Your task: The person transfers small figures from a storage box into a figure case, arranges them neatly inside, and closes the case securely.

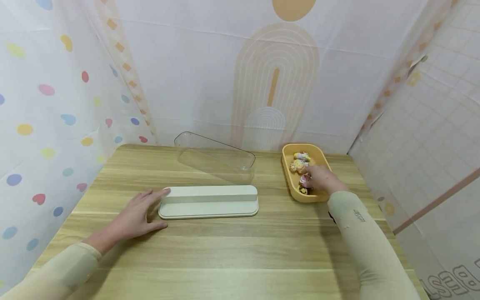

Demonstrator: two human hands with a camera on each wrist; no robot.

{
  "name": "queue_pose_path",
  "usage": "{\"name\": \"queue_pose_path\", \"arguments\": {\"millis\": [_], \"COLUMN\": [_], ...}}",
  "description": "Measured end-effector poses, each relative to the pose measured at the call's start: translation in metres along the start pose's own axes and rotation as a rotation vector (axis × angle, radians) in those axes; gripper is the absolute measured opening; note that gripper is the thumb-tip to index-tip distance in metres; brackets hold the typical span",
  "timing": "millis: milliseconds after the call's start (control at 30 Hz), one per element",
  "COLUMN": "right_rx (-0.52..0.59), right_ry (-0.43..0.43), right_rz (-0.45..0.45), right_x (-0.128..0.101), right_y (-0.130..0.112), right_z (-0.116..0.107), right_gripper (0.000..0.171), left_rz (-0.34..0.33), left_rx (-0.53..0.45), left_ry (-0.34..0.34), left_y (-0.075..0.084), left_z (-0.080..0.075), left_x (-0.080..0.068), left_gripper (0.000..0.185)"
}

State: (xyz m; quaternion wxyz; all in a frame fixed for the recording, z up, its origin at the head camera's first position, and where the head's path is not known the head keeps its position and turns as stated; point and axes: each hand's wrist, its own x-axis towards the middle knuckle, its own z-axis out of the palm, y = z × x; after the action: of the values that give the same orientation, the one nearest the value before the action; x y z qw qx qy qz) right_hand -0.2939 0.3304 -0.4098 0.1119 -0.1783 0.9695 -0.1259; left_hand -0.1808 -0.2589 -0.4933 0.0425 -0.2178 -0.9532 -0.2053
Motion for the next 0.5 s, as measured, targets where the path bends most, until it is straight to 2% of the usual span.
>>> {"name": "queue_pose_path", "arguments": {"millis": [300,500], "right_rx": [0.035,0.077], "right_ry": [-0.038,-0.078], "right_rz": [0.022,0.052], "right_x": [0.0024,0.0041], "right_y": [0.0015,0.0008], "right_z": [-0.0026,-0.0039], "right_gripper": [0.042,0.041], "left_rz": [0.012,0.007], "left_rx": [0.003,-0.003], "left_ry": [0.023,0.015], "left_y": [0.0036,0.0031], "left_z": [0.0003,0.0007], "left_x": [0.0017,0.0022], "left_gripper": [0.098,0.092]}}
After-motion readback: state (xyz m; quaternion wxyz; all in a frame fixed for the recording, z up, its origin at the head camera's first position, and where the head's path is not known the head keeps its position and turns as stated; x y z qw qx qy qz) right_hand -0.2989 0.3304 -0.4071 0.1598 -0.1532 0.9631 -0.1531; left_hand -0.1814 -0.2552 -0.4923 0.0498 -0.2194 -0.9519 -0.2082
